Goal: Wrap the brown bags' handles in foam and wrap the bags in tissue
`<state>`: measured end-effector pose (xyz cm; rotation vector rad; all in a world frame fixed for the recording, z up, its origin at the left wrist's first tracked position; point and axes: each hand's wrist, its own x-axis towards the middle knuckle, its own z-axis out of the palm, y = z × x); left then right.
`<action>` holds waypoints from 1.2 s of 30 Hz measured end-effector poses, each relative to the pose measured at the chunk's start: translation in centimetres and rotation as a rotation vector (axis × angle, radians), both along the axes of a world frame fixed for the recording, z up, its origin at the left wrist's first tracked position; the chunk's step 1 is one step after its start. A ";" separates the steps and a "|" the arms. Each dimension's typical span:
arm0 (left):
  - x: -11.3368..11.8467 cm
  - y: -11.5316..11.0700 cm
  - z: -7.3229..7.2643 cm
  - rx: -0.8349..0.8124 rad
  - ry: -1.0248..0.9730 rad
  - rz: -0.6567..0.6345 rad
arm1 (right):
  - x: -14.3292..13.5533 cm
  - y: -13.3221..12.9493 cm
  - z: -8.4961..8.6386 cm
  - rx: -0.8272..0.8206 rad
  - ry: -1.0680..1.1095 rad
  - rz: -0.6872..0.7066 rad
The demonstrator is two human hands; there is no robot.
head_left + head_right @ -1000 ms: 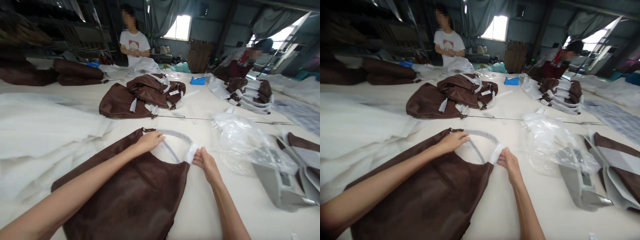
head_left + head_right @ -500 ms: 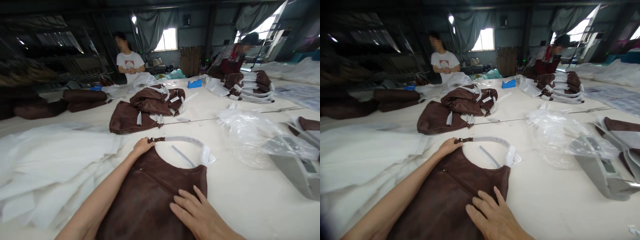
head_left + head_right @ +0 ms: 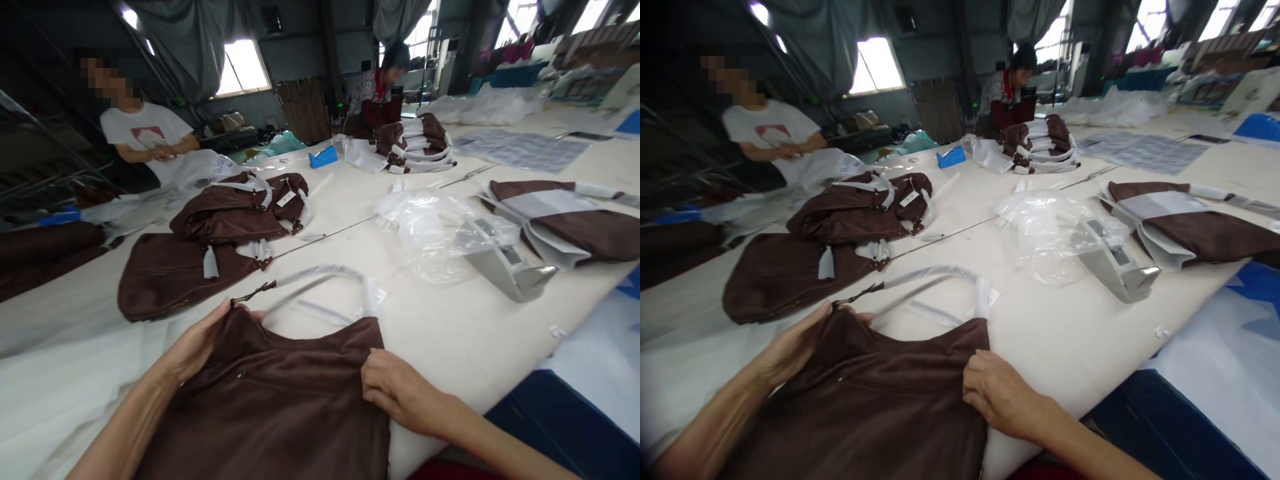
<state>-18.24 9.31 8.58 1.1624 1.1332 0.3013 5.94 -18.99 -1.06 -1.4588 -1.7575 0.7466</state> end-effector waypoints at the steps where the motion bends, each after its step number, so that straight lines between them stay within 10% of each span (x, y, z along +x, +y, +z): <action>1: -0.1 -0.4 -0.1 -0.032 -0.045 0.030 | 0.6 0.1 0.1 -0.006 0.111 -0.032; 7: 1.3 -2.9 -0.3 0.159 -0.138 0.128 | 5.2 2.0 -0.1 0.076 0.283 -0.563; 15: 5.3 -4.4 2.0 0.199 -0.245 0.210 | 7.1 2.5 -1.8 0.049 0.307 -0.600; 26: 4.7 -5.8 -4.1 0.016 -0.087 0.138 | 11.7 -1.1 -2.1 -0.026 0.348 -0.945; 36: 3.8 -4.8 -6.8 0.077 -0.142 0.067 | 20.8 5.1 -1.0 0.014 -0.261 -0.998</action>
